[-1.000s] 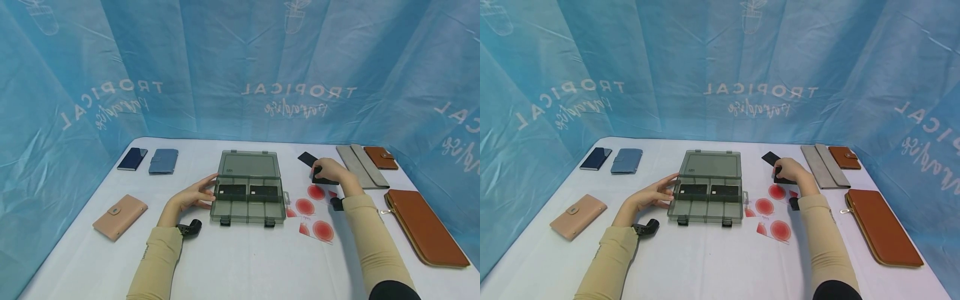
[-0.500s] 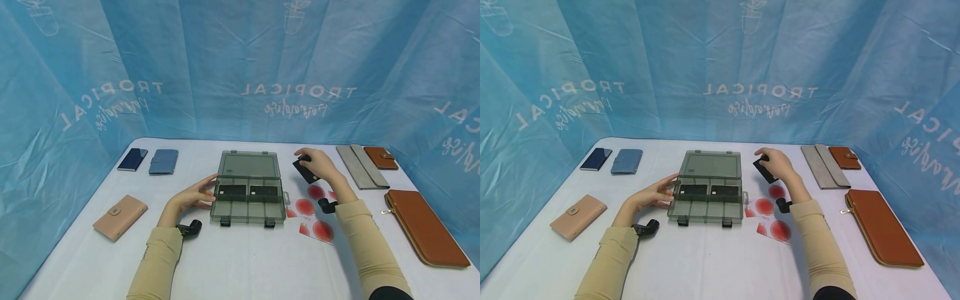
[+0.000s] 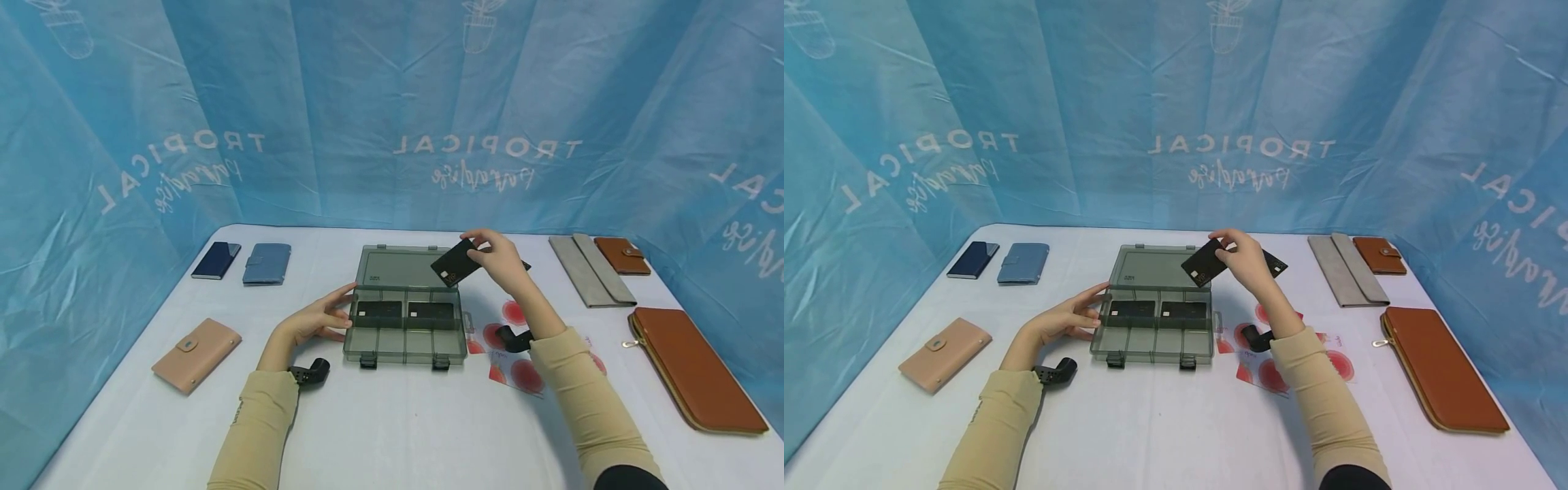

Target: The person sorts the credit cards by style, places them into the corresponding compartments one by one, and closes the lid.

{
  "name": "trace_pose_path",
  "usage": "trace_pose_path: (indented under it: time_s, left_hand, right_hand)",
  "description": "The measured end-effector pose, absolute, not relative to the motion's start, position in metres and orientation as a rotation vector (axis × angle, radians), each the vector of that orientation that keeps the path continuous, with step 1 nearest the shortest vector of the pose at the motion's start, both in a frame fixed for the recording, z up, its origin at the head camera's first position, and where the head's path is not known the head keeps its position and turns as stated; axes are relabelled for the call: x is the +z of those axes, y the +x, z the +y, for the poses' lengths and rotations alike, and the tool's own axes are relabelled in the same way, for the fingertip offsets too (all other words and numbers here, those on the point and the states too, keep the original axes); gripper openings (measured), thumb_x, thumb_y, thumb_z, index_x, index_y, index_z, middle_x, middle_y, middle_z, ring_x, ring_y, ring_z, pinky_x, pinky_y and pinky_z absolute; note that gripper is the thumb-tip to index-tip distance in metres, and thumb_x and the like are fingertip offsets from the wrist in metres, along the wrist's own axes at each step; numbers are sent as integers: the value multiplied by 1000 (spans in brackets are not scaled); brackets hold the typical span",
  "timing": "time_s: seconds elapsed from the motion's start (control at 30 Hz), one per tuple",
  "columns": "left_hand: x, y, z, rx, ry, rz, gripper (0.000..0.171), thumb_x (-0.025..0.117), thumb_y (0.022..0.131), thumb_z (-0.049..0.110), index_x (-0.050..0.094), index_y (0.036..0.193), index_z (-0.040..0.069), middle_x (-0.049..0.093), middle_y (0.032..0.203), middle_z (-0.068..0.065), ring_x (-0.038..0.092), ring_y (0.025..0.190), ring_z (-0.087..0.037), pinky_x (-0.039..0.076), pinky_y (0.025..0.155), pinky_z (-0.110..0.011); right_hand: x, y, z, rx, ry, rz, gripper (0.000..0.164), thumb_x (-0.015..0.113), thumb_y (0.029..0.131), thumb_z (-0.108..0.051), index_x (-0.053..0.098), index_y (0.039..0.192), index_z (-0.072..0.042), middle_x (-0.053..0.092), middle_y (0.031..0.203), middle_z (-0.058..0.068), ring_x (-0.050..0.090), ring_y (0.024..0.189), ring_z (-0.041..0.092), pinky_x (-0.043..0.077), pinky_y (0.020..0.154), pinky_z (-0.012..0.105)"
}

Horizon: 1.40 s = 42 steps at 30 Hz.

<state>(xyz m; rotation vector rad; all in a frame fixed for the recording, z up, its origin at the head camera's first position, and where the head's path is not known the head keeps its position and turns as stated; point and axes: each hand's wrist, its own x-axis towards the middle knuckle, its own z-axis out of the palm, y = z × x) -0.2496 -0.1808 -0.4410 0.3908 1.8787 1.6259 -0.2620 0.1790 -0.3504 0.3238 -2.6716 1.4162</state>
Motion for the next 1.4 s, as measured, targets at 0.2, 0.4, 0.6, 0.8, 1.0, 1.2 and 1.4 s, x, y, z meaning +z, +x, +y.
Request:
trace_pose_path:
  time_s: [0.2,0.4,0.6,0.8,1.0,1.2,1.4]
  left_hand:
    - [-440,-249,-180,1628,391,1872,86,61,85,5,9,151,23,2,153,-16,54,95,-20,49,86,-49]
    - [-441,-249,-181,1627,390,1873,86,61,85,5,8,151,24,3,153,-16,54,96,-20,49,87,-49]
    - [-442,-250,-180,1640,386,1871,86,60,85,4,8,151,23,3,153,-17,54,94,-20,50,86,-49]
    - [-444,-251,-180,1647,393,1866,85,59,86,3,8,151,23,3,153,-17,54,93,-20,49,86,-50]
    - [-444,-251,-182,1638,391,1871,86,60,86,5,8,151,23,2,153,-17,54,95,-19,49,86,-49]
    - [-443,-250,-182,1648,388,1852,86,60,85,5,7,151,22,1,153,-17,53,94,-19,49,86,-50]
    - [-441,-250,-181,1645,387,1855,86,60,85,4,7,151,22,1,153,-17,53,93,-18,50,85,-49]
  right_hand:
    - [-355,-260,160,1823,245,-2550,29,55,92,-13,54,119,-3,45,113,15,51,99,28,48,83,44]
    - [-363,-263,140,2025,190,-2553,21,54,93,-12,53,109,1,53,94,5,53,78,16,51,71,30]
    - [-367,-264,122,1882,286,-2707,12,59,91,-14,58,96,-3,59,77,0,56,77,29,47,66,32]
    - [-362,-268,104,1544,537,-2945,20,58,91,-9,62,109,0,65,86,11,59,79,32,52,70,38]
    - [-362,-276,84,1300,711,-3102,15,58,90,-7,64,104,-5,64,90,9,62,77,31,53,65,36]
    - [-366,-275,70,1065,839,-3215,13,56,88,0,63,98,-6,63,87,8,63,71,23,53,64,32]
    - [-376,-273,68,925,926,-3272,27,48,87,10,63,101,-6,60,81,5,60,65,16,52,59,27]
